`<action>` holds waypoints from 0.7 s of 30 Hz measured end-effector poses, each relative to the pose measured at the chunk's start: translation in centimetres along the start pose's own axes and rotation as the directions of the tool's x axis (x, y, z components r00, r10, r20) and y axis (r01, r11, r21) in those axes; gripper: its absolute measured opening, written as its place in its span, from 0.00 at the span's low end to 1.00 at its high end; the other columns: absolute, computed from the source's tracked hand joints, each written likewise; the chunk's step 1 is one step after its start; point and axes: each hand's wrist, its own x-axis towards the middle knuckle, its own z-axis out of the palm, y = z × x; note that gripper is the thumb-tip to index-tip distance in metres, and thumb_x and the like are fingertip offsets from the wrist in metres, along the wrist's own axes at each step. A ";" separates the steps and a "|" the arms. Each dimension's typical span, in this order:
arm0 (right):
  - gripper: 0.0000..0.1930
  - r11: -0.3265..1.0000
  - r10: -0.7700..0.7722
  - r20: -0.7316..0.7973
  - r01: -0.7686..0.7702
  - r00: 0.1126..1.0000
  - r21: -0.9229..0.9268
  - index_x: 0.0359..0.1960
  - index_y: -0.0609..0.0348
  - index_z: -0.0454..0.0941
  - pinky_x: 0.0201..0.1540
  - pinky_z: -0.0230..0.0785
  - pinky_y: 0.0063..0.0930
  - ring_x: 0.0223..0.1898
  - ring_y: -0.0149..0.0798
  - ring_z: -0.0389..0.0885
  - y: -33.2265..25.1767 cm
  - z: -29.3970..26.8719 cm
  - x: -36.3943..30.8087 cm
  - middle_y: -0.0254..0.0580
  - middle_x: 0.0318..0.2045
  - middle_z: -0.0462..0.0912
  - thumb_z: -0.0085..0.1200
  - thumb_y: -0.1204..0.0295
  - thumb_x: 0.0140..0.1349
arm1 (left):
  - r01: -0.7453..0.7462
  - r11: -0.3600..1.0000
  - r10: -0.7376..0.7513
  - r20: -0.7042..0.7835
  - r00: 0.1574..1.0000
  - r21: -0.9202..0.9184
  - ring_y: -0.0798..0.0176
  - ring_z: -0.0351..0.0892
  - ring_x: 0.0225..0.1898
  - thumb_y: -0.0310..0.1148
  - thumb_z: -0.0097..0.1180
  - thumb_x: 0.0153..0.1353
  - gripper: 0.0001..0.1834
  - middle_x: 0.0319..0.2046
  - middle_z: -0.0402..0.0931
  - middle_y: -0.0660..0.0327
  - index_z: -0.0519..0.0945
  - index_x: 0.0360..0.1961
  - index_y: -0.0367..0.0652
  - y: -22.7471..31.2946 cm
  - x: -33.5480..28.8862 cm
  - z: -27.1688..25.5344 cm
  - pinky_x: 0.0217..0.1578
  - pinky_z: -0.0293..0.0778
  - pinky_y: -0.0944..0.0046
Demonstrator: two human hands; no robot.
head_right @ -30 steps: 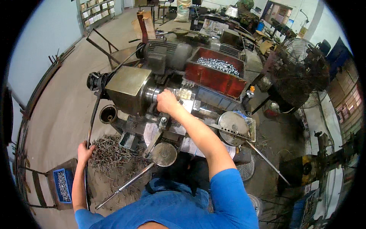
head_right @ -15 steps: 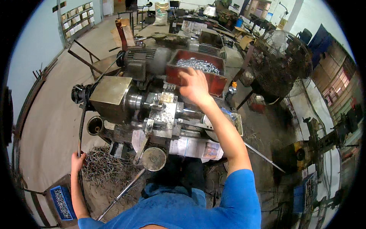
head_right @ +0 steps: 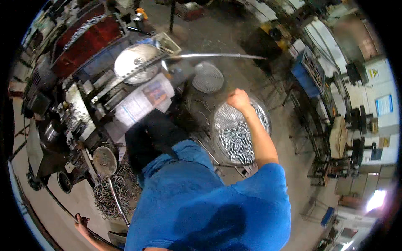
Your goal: The person operates a manual lathe by turning handles to move the tool carriage, picking up a small metal part from a basket, and placing it into the lathe chuck.
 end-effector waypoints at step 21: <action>0.20 0.966 0.198 0.253 -0.145 0.947 -0.214 0.44 0.49 0.79 0.60 0.59 0.28 0.58 0.41 0.67 11.7 12.2 -7.4 0.43 0.56 0.70 0.52 0.67 0.45 | 0.039 0.985 -0.041 0.011 0.999 0.165 0.67 0.72 0.16 0.43 0.56 0.59 0.22 0.16 0.71 0.62 0.72 0.42 0.32 0.7 0.3 -0.3 0.21 0.74 0.68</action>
